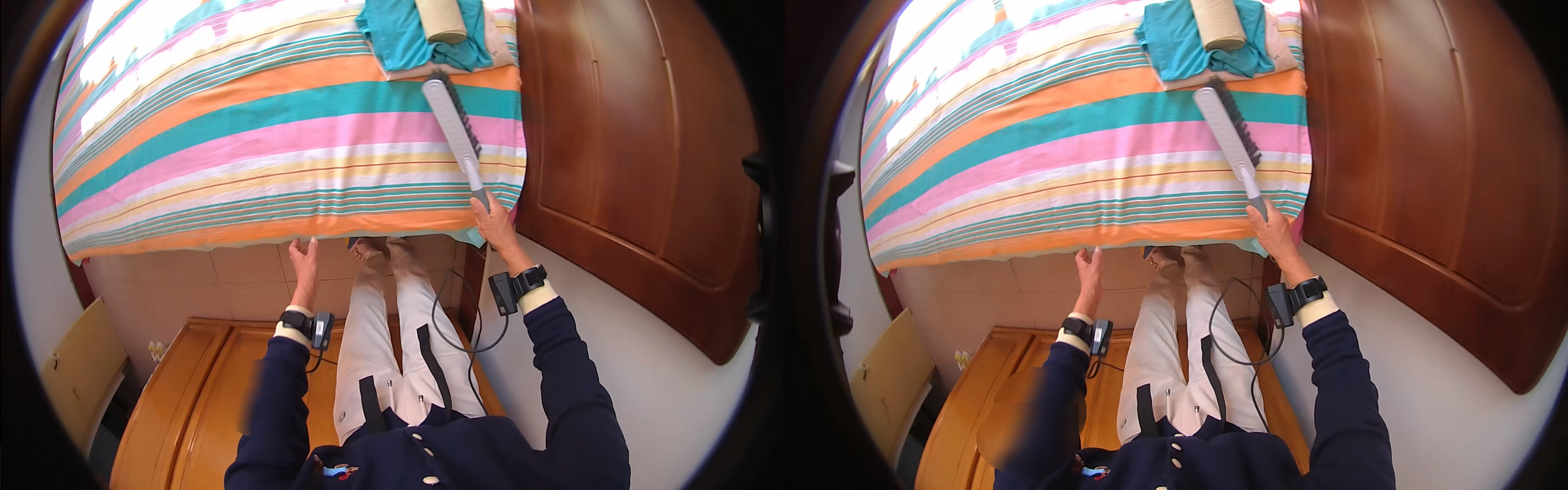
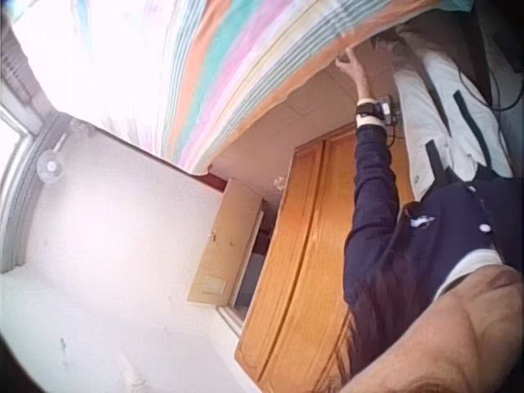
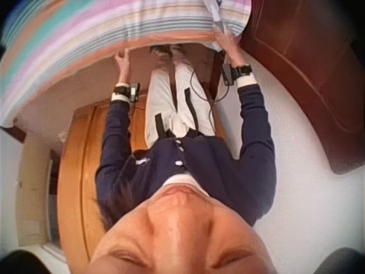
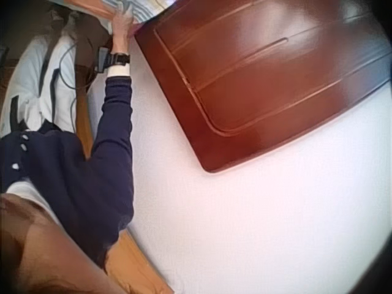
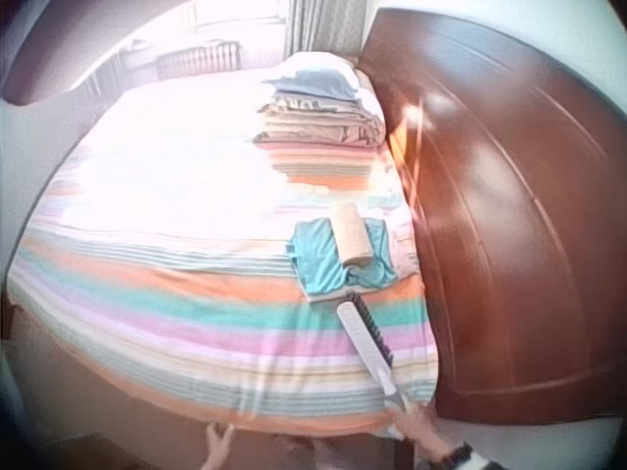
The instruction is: The person brushes a striped bedsheet with a hand brush, then walks to the living room to raise a window blind and open the window. They return to the bedroom and adjust the curtains.
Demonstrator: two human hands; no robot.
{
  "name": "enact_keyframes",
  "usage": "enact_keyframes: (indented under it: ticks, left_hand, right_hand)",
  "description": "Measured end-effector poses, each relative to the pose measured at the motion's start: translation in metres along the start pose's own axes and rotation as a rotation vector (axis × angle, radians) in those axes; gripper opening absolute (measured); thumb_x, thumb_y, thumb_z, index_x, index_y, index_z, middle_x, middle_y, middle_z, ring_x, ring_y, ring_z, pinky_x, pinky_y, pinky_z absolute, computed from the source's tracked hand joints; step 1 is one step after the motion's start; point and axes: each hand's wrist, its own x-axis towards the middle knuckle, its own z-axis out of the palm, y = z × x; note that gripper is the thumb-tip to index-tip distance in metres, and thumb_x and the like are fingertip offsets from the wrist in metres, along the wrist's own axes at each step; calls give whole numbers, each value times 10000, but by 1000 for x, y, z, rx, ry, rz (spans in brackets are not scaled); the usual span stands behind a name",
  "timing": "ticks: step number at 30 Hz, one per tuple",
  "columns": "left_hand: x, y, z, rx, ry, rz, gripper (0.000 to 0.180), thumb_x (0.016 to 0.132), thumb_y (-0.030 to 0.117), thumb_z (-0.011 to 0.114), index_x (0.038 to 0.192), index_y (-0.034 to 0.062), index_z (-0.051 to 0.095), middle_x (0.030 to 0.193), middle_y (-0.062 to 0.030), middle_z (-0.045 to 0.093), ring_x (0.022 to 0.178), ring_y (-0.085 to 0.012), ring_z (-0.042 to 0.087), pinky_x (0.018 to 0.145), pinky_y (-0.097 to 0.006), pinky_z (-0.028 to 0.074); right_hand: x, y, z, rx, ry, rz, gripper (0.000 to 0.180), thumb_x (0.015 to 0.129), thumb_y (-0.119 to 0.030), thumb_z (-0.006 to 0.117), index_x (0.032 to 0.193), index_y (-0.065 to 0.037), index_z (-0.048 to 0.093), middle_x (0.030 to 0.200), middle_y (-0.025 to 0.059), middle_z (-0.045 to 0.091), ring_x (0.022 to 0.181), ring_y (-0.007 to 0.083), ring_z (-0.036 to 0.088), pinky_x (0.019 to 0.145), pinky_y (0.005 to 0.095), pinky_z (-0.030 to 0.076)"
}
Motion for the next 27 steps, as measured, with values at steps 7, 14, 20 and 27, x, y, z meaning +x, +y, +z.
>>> enact_keyframes:
  ticks: [7, 14, 20, 27]
  left_hand:
    - [38, -10, 25, -1045, -278, -305, 655, 768, 487, 647, 1218, 62, 436, 1205, -93, 494, 1121, -265, 470, 935, -431, 393]
    - [34, -31, 26, -650, 41, -297, 294, 841, 350, 627, 951, 90, 545, 754, -11, 575, 633, -143, 548, 556, -322, 459]
    - [20, -21, 6, -222, 58, -382, 136, 868, 212, 573, 904, 83, 546, 688, 4, 549, 527, -90, 500, 451, -253, 392]
    - [12, -23, -14, -638, 36, -345, 97, 865, 147, 549, 940, 86, 546, 751, 1, 582, 614, -69, 545, 499, -205, 433]
  right_hand:
    - [-5, 18, 8, -274, -215, -104, 314, 825, -303, 616, 905, -36, 472, 667, 79, 535, 648, 260, 565, 607, 364, 447]
    - [-18, -1, 41, -396, -517, -30, 384, 851, -377, 568, 904, -13, 461, 730, 189, 557, 738, 341, 583, 665, 392, 455]
    - [50, -113, 73, -82, -591, 20, 348, 911, -255, 480, 1213, -100, 404, 625, 14, 485, 445, 92, 436, 421, 259, 365]
    - [127, -160, 204, 280, -262, -146, 490, 956, -285, 404, 1409, -194, 243, 609, 45, 500, 421, 131, 462, 378, 292, 410]
